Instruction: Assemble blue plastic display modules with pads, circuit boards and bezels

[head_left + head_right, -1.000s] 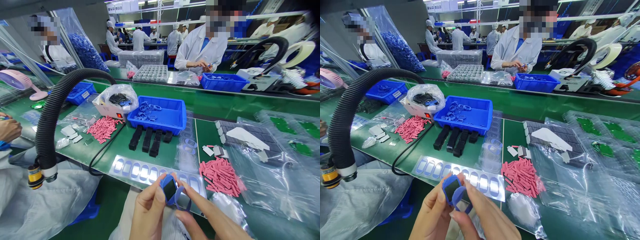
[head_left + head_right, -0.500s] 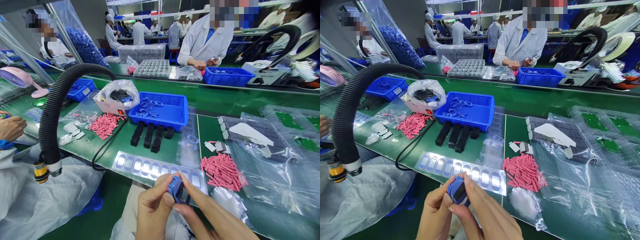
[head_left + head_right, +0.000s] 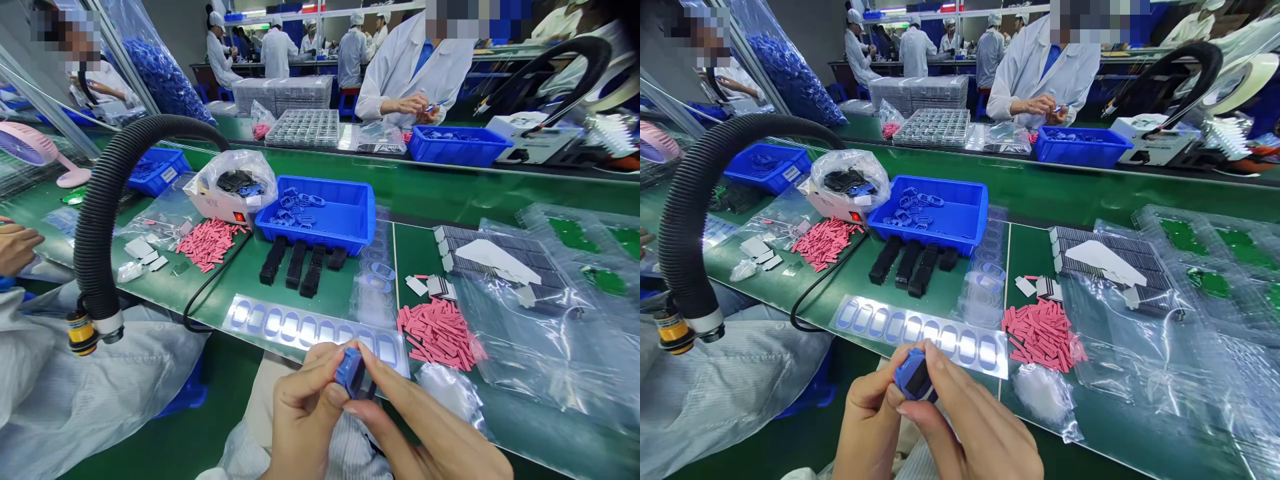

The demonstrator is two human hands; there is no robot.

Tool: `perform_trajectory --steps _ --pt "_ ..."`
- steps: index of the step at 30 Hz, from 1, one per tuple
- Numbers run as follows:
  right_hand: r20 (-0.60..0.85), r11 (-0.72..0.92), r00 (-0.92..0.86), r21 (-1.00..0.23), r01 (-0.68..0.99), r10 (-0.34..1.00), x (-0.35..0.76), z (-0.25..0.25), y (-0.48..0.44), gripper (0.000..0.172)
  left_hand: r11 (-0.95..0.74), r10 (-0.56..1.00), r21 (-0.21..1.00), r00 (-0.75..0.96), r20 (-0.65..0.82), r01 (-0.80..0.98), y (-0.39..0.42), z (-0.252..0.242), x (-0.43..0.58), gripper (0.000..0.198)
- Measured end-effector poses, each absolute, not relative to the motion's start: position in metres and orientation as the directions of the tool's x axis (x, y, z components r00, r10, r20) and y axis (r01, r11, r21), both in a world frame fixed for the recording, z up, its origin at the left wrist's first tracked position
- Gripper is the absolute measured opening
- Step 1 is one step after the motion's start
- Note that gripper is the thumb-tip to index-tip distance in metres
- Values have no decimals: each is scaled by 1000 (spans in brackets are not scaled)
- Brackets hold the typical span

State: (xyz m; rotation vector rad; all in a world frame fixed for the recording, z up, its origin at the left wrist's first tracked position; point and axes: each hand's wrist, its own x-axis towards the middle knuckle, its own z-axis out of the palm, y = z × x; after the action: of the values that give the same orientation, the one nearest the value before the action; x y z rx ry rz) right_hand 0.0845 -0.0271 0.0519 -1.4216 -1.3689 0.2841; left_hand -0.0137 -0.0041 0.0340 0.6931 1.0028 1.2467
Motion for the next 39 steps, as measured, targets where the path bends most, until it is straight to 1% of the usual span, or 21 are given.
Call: perform_trajectory --steps 3,5,7,9,10,12,13,15,16,17,19,21,22,24,26,28,29,32,36,39 --pt "503 273 305 -781 562 809 83 46 -25 37 139 989 908 6 -149 -395 -3 31 -16 26" --pt "530 297 291 -763 575 797 81 42 -23 42 65 998 934 25 -60 -350 -3 30 -20 31" --pt "571 311 285 -726 613 770 80 37 -22 46 -35 997 975 56 48 -220 -3 30 -25 31" --pt "611 322 272 -684 655 744 80 31 -21 51 -186 980 982 67 187 -24 0 33 -32 27" --pt "630 332 257 -661 673 733 80 28 -21 53 -270 962 960 66 265 76 2 36 -35 26" --pt "675 363 213 -605 709 707 82 23 -21 55 -412 911 879 94 402 240 6 42 -40 26" --pt "697 382 188 -574 724 692 84 20 -21 57 -462 887 836 128 445 297 8 45 -42 25" --pt "721 431 128 -536 726 681 89 18 -20 59 -520 854 771 194 483 366 12 49 -45 22" --pt "713 454 104 -544 706 693 92 18 -19 58 -538 843 754 218 492 377 12 49 -45 21" --pt "686 468 85 -577 669 723 96 18 -18 54 -554 833 743 234 502 377 13 49 -46 21" --pt "579 455 58 -695 556 813 105 21 -16 36 -587 809 727 258 528 355 12 46 -47 21" --pt "451 398 35 -817 417 892 112 24 -15 17 -628 778 709 285 560 321 10 43 -48 21" --pt "401 371 13 -860 350 916 115 26 -14 12 -648 761 698 299 576 305 9 42 -48 22" --pt "352 347 -26 -904 248 936 120 29 -14 8 -674 737 681 323 594 287 9 42 -49 22" --pt "345 349 -56 -914 209 937 122 32 -14 7 -679 731 677 347 588 284 9 44 -50 20" --pt "368 374 -71 -903 210 927 124 33 -14 7 -675 731 681 378 568 283 11 49 -50 15" --pt "387 393 -75 -891 227 919 125 34 -14 8 -668 736 689 390 554 282 12 51 -50 14" --pt "444 456 -113 -834 311 889 125 34 -14 11 -643 753 714 397 525 276 14 54 -47 23" --pt "483 491 -131 -770 408 866 122 35 -17 10 -653 748 711 371 551 261 17 51 -41 13" --pt "494 496 -129 -748 440 860 123 36 -19 9 -650 751 724 343 565 231 18 49 -39 16"
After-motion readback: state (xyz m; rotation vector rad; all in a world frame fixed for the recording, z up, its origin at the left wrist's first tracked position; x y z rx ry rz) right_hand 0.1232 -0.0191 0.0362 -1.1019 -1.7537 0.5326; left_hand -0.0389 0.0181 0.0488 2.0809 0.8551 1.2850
